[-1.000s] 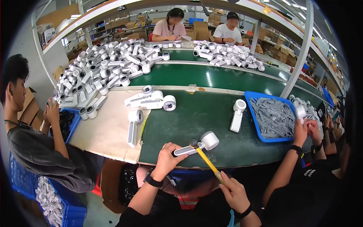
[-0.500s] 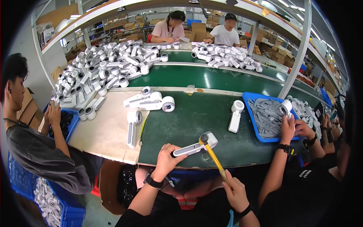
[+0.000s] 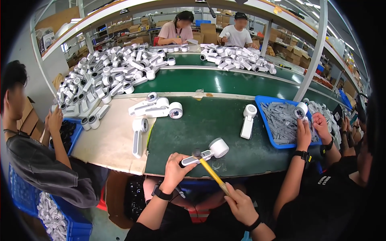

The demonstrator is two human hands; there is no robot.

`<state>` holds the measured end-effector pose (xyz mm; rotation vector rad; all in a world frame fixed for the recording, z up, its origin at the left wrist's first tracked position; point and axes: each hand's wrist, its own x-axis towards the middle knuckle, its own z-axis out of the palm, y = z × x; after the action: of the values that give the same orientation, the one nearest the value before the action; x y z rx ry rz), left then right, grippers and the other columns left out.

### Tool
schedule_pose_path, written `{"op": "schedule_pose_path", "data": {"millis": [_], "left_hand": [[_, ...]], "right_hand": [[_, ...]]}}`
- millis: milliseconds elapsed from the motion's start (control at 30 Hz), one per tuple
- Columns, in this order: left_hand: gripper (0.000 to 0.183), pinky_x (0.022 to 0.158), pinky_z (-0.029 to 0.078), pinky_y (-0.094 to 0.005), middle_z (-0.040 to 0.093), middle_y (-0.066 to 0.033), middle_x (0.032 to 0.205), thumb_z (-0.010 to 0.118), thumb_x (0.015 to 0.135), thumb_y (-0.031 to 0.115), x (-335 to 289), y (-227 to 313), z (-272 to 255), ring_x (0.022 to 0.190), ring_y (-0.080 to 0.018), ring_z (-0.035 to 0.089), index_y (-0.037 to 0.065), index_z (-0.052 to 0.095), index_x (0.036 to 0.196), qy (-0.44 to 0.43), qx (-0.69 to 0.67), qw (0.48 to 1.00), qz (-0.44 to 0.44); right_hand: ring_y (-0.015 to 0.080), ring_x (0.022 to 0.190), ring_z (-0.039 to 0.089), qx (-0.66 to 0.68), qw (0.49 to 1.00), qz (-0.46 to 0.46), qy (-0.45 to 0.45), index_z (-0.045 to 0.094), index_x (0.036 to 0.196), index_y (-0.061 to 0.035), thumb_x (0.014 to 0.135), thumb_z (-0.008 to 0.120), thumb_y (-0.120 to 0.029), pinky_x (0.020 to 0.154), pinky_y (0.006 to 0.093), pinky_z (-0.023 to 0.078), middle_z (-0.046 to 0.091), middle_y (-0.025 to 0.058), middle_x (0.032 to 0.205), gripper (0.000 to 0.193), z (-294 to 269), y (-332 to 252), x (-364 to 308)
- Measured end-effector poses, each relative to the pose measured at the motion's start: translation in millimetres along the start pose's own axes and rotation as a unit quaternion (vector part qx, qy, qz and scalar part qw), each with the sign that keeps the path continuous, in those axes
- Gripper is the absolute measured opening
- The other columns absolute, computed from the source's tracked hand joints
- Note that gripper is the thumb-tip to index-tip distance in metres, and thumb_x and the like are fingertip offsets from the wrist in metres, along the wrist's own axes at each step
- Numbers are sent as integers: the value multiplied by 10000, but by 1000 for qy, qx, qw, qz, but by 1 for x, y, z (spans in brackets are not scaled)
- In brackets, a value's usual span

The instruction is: The person picks up a handheld fan, strikes the joint with a yellow mallet to secure the components, and places it on the workbench. This process is repeated with several more fans throughout the video.

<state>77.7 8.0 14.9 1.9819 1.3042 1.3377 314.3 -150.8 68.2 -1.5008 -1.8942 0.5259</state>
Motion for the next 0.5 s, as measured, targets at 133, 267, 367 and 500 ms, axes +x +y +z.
{"op": "schedule_pose_path", "data": {"millis": [133, 267, 367, 500], "left_hand": [[286, 737, 465, -390, 627, -110, 791, 871, 670, 154, -3, -6, 0, 782, -296, 567, 42, 728, 892, -8, 21, 1000, -5], [280, 780, 475, -408, 616, -87, 752, 875, 666, 171, -2, -4, 2, 784, -313, 588, 37, 709, 848, 14, 9, 1000, 17], [280, 770, 481, -414, 639, -90, 772, 877, 660, 166, -1, -3, 3, 804, -310, 606, 35, 711, 844, 17, 8, 1000, -11], [273, 772, 486, -417, 651, -98, 795, 874, 662, 162, 1, -8, 0, 823, -314, 613, 41, 714, 848, -1, 33, 999, 33]], "right_hand": [[303, 679, 594, 30, 999, -21, -6, 525, 1395, -66, 903, 663, -76, 626, 353, 486, 581, 141, 802, 512, 2, -10, 0], [308, 631, 598, -8, 998, -45, -32, 526, 1402, -110, 918, 652, -145, 556, 390, 495, 561, 112, 804, 500, 12, -6, 2], [309, 635, 599, 18, 999, -46, -14, 528, 1401, -111, 918, 650, -145, 561, 398, 500, 546, 106, 785, 499, 9, -6, -2], [265, 630, 569, 24, 999, -34, -34, 552, 1364, -37, 879, 688, -54, 592, 345, 474, 571, 123, 787, 504, 10, 1, -2]]}}
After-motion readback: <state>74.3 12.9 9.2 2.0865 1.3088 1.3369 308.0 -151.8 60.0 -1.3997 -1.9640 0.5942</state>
